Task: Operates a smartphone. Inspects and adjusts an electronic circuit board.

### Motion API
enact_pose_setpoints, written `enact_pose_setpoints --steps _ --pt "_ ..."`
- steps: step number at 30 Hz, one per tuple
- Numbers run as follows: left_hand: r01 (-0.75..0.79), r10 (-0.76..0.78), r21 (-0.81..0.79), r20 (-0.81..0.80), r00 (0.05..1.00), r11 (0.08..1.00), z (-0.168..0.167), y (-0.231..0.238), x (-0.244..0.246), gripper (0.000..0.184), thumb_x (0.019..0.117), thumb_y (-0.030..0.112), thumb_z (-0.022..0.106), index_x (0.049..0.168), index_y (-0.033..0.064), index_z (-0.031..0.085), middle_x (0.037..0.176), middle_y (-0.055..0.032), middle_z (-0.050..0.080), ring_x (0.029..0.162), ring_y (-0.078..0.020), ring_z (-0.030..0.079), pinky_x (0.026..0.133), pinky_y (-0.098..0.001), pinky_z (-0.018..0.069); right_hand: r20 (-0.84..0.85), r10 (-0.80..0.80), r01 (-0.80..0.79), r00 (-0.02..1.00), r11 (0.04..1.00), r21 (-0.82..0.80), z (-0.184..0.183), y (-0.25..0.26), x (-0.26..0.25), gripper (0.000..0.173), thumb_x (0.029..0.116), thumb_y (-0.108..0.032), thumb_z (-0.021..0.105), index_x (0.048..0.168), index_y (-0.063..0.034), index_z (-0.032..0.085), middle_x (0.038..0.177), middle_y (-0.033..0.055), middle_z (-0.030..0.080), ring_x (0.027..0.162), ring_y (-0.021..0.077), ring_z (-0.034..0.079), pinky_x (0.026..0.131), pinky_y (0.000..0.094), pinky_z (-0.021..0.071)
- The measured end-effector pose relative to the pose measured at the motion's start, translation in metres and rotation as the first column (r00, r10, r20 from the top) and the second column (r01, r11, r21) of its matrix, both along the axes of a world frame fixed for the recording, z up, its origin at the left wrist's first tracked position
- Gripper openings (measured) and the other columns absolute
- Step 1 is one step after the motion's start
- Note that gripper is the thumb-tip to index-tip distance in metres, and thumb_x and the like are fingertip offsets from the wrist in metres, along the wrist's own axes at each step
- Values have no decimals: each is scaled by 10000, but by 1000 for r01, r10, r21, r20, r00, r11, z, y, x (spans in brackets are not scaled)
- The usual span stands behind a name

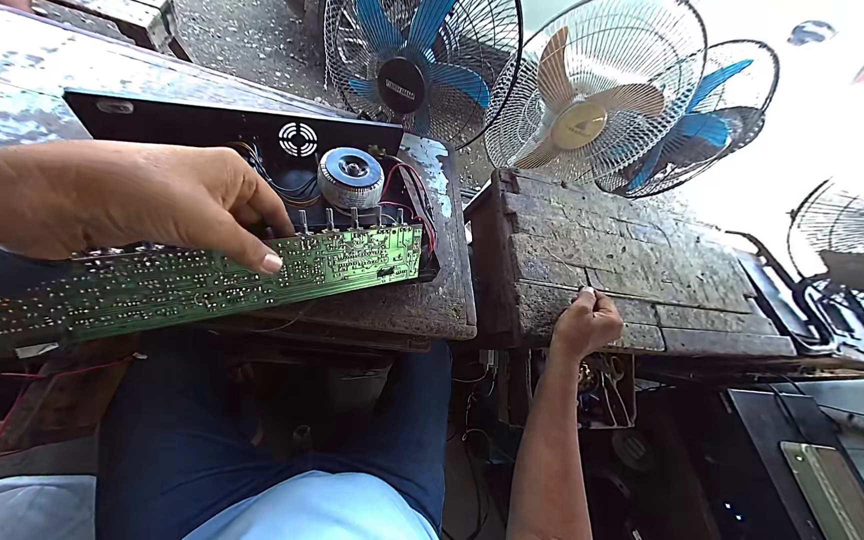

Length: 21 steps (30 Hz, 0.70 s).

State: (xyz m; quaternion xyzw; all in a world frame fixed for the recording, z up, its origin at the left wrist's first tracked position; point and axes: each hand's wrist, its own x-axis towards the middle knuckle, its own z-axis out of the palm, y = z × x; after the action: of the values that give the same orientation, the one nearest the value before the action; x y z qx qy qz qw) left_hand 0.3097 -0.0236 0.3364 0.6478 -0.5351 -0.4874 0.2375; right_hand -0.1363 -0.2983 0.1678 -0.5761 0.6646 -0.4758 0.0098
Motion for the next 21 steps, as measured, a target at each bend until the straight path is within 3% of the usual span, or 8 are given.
enact_pose_setpoints --steps 3,5,7,9,12,16,18,21 --pt "35 -32 -64 56 998 997 1 7 -2 310 823 63 832 1122 95 757 869 -81 768 692 -167 732 556 -282 612 5 14 -14 1000 1000 -4 -1 -1 -2 314 1026 -208 514 950 -19 753 793 90 672 753 174 635 765 403 499" --pt "71 -29 -179 230 973 981 1 14 -8 294 815 113 842 1096 153 767 856 1 769 693 -100 718 584 -267 613 8 11 -11 1000 1000 -9 -1 -1 -1 316 1023 -210 515 944 -21 755 800 95 680 765 180 642 776 408 498" --pt "133 30 -305 476 879 943 -2 24 -18 254 807 240 830 1051 249 760 815 91 737 677 -38 680 593 -305 601 18 7 -7 1000 1000 -4 -2 -1 -1 317 1026 -212 517 951 -23 759 811 96 686 780 181 645 788 407 496" --pt "189 136 -410 645 752 892 -7 35 -32 245 813 345 745 1053 295 743 817 111 694 698 -53 653 607 -396 562 17 7 -7 1000 1000 2 -3 -1 -2 318 1027 -226 519 955 -31 760 814 88 687 785 176 645 795 404 496" --pt "269 295 -554 722 626 788 -23 49 -53 291 883 311 596 1107 183 730 880 -5 709 749 -207 693 588 -507 546 16 7 -7 1000 1000 9 -4 -2 -2 321 1027 -231 518 952 -37 762 820 83 690 792 173 645 799 403 498" --pt "398 458 -660 739 493 637 -51 63 -82 313 1013 136 482 1204 -20 675 1089 -218 706 951 -404 699 728 -538 549 32 17 -17 999 1000 10 -3 0 -2 327 1035 -238 506 954 -33 748 809 80 670 771 163 627 786 398 490" --pt "450 531 -680 733 425 578 -72 70 -87 328 1016 91 498 1272 -45 652 1194 -264 691 1046 -423 698 813 -525 564 36 17 -17 999 1000 3 -4 -1 -2 327 1037 -241 505 961 -37 748 813 75 674 780 159 631 793 394 490" --pt "468 621 -723 684 382 508 -102 75 -90 334 1001 56 527 1301 -29 647 1275 -257 669 1142 -398 673 910 -491 546 33 17 -18 999 1000 9 -4 0 -2 331 1041 -245 500 974 -37 748 832 75 680 805 160 636 809 392 489"
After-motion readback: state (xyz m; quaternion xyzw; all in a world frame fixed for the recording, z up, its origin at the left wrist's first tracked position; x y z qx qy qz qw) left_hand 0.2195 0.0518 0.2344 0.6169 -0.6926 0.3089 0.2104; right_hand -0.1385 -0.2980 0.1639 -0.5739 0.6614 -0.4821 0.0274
